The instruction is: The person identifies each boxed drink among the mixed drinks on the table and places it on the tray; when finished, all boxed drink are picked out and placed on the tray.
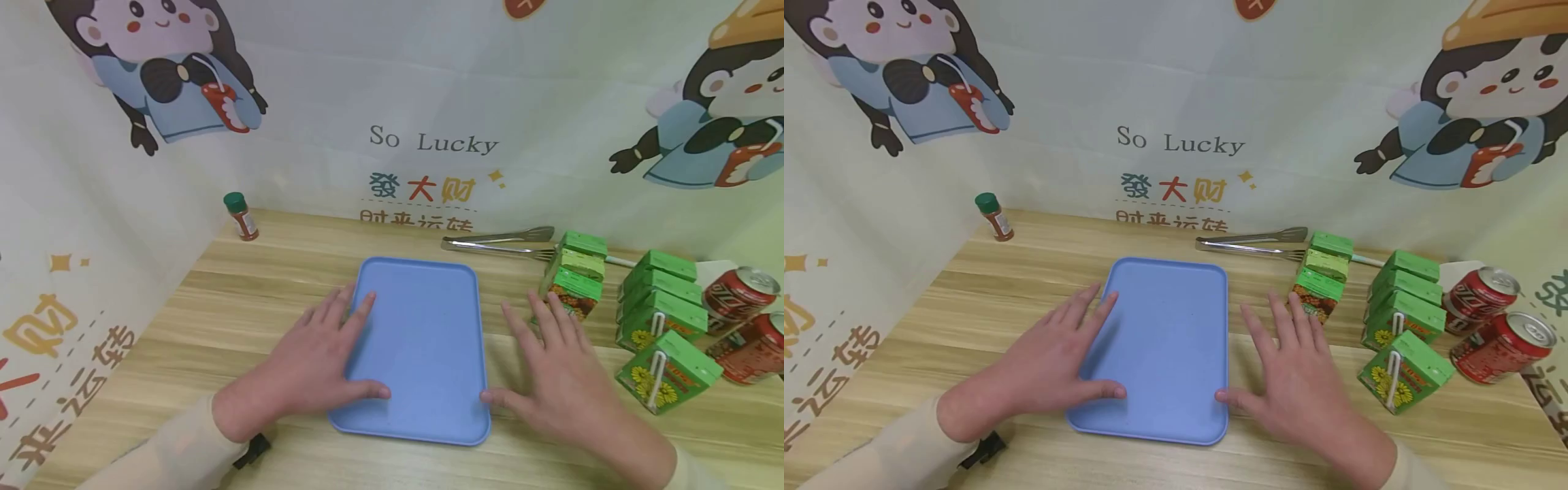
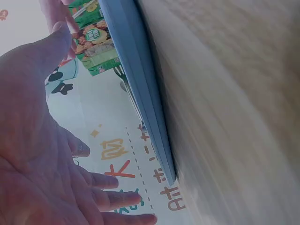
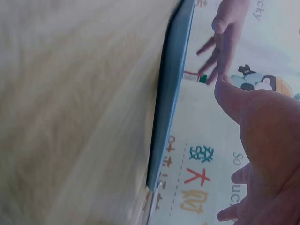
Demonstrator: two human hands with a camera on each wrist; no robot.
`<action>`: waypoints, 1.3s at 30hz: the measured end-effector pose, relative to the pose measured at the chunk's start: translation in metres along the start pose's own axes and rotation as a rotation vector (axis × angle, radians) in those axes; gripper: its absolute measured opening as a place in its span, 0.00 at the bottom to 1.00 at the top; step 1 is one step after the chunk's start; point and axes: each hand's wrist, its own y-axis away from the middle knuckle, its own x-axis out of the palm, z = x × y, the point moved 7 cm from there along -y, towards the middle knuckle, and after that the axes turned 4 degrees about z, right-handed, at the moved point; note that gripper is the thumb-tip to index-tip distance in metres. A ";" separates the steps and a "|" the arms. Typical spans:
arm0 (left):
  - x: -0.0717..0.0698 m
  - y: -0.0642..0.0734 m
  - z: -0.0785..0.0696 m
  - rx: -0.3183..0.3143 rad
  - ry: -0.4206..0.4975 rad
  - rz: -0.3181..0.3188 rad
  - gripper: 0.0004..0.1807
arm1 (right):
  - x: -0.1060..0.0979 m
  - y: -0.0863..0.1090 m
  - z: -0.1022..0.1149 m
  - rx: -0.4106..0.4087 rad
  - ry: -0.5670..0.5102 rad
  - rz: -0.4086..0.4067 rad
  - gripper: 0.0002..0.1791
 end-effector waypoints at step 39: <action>0.007 -0.001 0.047 -0.256 0.415 0.135 0.57 | -0.019 -0.017 -0.071 0.173 -0.104 -0.224 0.66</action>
